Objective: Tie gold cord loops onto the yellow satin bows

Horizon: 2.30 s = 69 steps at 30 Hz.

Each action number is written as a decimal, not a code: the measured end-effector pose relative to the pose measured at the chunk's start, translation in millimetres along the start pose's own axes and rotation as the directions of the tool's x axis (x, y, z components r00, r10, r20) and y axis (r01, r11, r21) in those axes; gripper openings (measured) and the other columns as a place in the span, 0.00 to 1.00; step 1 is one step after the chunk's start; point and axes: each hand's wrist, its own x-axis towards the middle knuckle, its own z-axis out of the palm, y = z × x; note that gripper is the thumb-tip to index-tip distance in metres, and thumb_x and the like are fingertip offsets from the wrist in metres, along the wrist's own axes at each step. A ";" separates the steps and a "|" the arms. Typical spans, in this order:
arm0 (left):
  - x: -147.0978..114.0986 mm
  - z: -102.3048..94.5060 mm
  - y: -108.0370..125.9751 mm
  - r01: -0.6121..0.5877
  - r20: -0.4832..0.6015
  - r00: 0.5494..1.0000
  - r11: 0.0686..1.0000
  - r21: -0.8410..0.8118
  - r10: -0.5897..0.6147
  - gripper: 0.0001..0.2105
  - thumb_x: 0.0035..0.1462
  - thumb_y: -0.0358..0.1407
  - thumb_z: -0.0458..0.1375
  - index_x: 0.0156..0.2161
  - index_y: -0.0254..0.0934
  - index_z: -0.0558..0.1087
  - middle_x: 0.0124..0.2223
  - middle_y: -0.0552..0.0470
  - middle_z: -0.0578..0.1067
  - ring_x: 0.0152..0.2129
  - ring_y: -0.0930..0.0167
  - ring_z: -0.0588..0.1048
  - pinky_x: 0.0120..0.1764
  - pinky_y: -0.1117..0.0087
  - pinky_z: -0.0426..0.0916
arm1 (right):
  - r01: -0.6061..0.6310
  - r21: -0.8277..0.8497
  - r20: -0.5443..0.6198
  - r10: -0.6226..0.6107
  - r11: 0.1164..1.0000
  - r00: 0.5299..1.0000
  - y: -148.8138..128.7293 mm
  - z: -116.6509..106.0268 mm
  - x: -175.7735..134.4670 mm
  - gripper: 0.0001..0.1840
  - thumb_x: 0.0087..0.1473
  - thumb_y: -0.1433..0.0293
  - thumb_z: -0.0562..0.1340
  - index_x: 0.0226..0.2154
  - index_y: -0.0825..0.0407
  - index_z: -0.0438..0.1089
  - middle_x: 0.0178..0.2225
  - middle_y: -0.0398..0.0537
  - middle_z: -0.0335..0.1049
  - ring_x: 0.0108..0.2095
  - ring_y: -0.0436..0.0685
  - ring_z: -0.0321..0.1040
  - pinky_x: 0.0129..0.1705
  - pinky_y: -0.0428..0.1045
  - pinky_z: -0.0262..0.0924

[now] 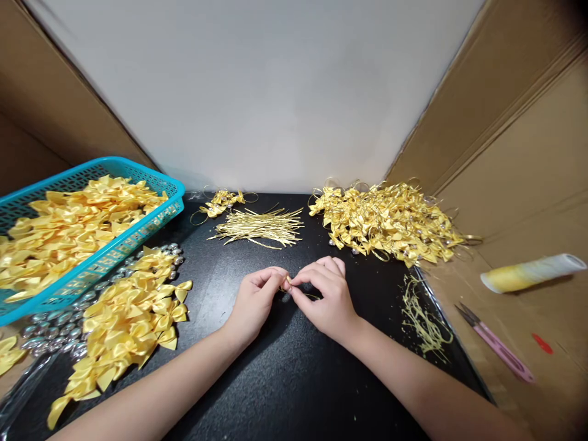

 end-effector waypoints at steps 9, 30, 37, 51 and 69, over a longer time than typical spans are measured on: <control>0.5 -1.3 1.0 -0.021 0.028 0.999 1.000 0.014 0.020 0.12 0.53 0.34 0.56 0.20 0.36 0.71 0.25 0.55 0.72 0.25 0.73 0.67 0.32 0.74 0.61 | -0.004 0.003 0.031 0.004 1.000 1.000 0.4 -5.5 4.0 0.07 0.53 0.74 0.63 0.25 0.49 0.68 0.28 0.40 0.75 0.32 0.54 0.65 0.40 0.54 0.50; 0.0 -1.9 -0.6 0.035 -0.042 0.999 0.993 0.113 -0.030 0.16 0.55 0.46 0.58 0.27 0.35 0.77 0.19 0.58 0.64 0.20 0.74 0.60 0.27 0.74 0.55 | -0.484 0.312 0.390 0.355 0.817 0.850 14.5 -22.1 25.3 0.13 0.47 0.69 0.67 0.37 0.48 0.68 0.40 0.46 0.72 0.41 0.56 0.67 0.44 0.55 0.61; -2.7 0.4 6.0 0.021 0.032 0.999 0.991 0.133 -0.026 0.15 0.55 0.45 0.58 0.29 0.34 0.77 0.23 0.55 0.70 0.22 0.74 0.63 0.27 0.74 0.56 | -0.435 0.413 0.348 0.303 0.800 0.887 3.4 -8.4 14.2 0.17 0.44 0.73 0.69 0.39 0.49 0.69 0.36 0.45 0.76 0.39 0.54 0.74 0.45 0.52 0.68; -3.2 -1.2 3.6 0.009 0.005 1.000 0.988 0.156 -0.010 0.16 0.57 0.44 0.53 0.24 0.36 0.69 0.18 0.60 0.60 0.17 0.75 0.57 0.24 0.74 0.53 | -0.289 0.325 0.147 0.253 0.901 0.956 10.2 -20.7 23.0 0.06 0.50 0.76 0.63 0.32 0.50 0.71 0.29 0.44 0.75 0.31 0.53 0.73 0.37 0.51 0.70; -2.6 -6.2 14.1 -0.232 0.235 0.954 0.956 0.181 0.187 0.14 0.60 0.37 0.55 0.51 0.39 0.71 0.51 0.46 0.74 0.49 0.64 0.71 0.53 0.64 0.64 | -0.279 0.369 0.226 0.206 0.886 0.952 7.3 -20.5 22.4 0.06 0.49 0.76 0.64 0.30 0.49 0.71 0.30 0.42 0.74 0.31 0.51 0.72 0.37 0.49 0.68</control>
